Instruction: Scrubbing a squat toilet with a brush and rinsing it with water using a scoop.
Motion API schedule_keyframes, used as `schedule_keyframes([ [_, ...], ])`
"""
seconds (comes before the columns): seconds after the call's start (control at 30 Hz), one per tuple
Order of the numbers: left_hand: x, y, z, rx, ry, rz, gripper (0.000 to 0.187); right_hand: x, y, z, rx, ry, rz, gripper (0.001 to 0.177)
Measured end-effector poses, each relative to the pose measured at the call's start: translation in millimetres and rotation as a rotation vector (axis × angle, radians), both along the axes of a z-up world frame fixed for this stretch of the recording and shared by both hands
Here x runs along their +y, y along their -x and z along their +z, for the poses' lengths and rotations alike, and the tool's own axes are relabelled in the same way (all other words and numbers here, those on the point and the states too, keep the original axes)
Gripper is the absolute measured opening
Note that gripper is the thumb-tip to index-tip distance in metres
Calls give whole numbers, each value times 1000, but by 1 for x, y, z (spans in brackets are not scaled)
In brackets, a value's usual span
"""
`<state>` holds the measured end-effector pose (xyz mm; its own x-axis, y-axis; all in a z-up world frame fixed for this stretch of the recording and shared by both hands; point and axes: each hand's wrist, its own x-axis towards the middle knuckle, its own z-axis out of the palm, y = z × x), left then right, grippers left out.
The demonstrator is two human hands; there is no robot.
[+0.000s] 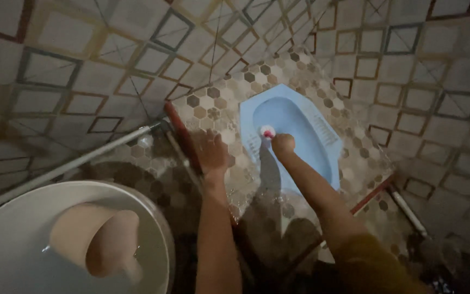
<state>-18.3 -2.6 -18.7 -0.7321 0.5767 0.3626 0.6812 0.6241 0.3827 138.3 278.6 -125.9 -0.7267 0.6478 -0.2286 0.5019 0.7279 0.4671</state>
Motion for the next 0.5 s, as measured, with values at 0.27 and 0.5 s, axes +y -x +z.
schedule_keyframes([
  [0.27, -34, 0, 68, -28, 26, -46, 33, 22, -118, 40, 264, 537, -142, 32],
  [0.5, -28, 8, 4, -33, 113, 14, 43, 27, -78, 78, -63, 1, 264, 23],
])
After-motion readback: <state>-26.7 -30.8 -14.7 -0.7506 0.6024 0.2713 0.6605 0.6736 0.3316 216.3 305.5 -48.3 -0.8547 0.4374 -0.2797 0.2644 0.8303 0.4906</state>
